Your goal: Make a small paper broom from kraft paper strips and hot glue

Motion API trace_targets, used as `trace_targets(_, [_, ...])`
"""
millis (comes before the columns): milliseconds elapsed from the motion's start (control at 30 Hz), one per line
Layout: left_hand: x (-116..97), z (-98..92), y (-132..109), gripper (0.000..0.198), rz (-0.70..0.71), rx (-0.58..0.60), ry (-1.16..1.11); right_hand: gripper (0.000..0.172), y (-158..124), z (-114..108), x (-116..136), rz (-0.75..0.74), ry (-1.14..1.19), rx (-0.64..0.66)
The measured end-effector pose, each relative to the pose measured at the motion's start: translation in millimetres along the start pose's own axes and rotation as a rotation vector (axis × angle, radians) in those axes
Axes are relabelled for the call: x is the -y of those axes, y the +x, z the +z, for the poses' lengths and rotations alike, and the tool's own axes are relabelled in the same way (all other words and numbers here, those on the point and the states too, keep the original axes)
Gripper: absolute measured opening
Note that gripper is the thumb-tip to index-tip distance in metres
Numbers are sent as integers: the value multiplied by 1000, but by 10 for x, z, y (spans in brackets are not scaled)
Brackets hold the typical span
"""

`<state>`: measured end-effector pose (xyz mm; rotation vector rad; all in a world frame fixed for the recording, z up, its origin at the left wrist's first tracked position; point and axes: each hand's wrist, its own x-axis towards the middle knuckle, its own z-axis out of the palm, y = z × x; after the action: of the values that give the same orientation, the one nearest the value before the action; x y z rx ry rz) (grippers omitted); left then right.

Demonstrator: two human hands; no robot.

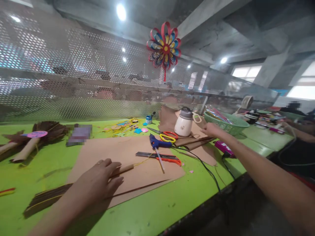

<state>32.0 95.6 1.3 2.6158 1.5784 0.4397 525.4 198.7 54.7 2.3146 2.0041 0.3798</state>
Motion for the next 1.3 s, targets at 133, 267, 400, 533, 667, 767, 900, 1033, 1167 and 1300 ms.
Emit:
trace_targets(133, [-32, -20, -11, 40, 21, 34, 18, 34, -36, 133, 305, -80, 30, 5])
trace_targets(267, [-67, -48, -23, 34, 21, 49, 29, 34, -62, 172, 578, -145, 53, 14])
trace_targets(400, [-71, -40, -38, 28, -11, 42, 24, 35, -132, 141, 740, -198, 73, -6])
trace_targets(533, [-103, -61, -63, 25, 9, 55, 41, 35, -173, 51, 930, -284, 100, -40])
trace_targets(667, [-171, -126, -87, 25, 3, 65, 40, 33, -59, -51, 1218, -356, 109, -56])
trace_targets(767, [-199, -152, -95, 26, -1, 66, 34, 34, 152, -93, 1469, -375, 103, -42])
trace_targets(900, [-200, -153, -103, 25, -38, 66, 9, 26, 552, -103, 1811, -397, 70, 18])
trace_targets(1033, [-192, -139, -114, 24, -63, 73, -6, 30, 923, -36, 2107, -425, 32, 70])
trace_targets(1167, [-181, -97, -128, 23, -90, 57, -16, 31, 1139, 130, 2244, -474, -21, 130])
trace_targets(1300, [-181, -74, -123, 22, -117, 68, -25, 30, 1304, 248, 2198, -490, -94, 176])
